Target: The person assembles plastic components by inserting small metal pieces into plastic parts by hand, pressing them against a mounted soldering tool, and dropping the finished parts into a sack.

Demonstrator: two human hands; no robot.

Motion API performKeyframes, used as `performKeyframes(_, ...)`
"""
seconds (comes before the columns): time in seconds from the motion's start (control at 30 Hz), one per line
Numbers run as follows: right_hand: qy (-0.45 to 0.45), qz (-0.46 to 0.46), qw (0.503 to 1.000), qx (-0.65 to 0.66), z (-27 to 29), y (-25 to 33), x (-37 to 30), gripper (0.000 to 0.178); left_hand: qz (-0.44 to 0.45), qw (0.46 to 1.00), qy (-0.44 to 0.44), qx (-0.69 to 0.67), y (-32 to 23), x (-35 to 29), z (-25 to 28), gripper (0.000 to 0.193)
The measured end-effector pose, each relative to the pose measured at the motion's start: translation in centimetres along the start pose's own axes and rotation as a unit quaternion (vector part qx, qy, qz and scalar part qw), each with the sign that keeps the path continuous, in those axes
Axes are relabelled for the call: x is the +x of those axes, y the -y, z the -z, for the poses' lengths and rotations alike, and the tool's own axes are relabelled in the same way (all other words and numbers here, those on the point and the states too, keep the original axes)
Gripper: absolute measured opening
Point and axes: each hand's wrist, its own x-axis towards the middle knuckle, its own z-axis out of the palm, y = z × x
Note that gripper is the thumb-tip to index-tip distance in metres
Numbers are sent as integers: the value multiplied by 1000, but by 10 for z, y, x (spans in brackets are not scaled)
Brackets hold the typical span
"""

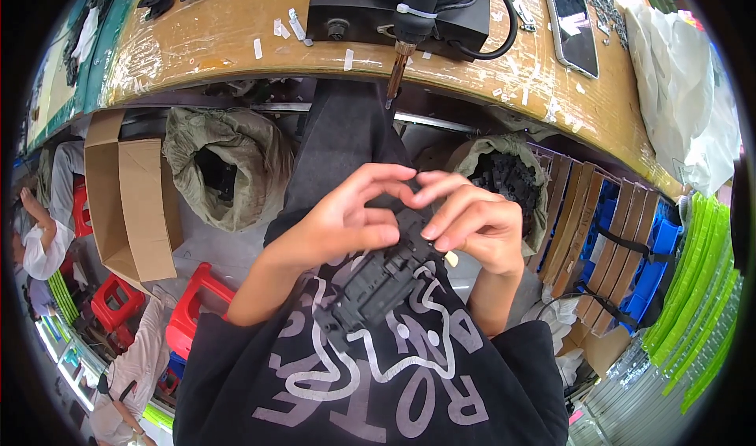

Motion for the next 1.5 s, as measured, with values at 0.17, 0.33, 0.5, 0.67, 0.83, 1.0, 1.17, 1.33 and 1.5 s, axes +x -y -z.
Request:
performKeyframes(0.17,6,1,999,-46,-1,-15,5,6,124,988,63,-67,1,1,8,25)
performKeyframes(0.33,-176,-63,980,-68,-21,-26,9,21,-21,996,-87,-25,6,9,4,15)
performKeyframes(0.5,-234,-258,924,158,-31,-23,6,42,-152,940,-265,153,-4,28,6,11)
performKeyframes(0.67,-124,-355,894,245,-36,-4,9,42,-154,927,-274,203,-17,34,3,10)
performKeyframes(0.83,-156,-347,895,234,-37,-1,12,41,-170,920,-283,210,-18,38,2,10)
performKeyframes(1.0,-156,-342,899,226,-37,0,13,41,-168,919,-284,213,-20,38,1,10)
performKeyframes(1.17,-163,-341,901,216,-37,2,14,42,-177,920,-281,207,-22,37,-3,10)
performKeyframes(1.33,-163,-341,895,238,-35,-7,10,42,-185,913,-283,228,-21,37,-1,10)
performKeyframes(1.5,-168,-343,891,246,-32,-11,12,42,-171,904,-300,253,-20,42,5,10)
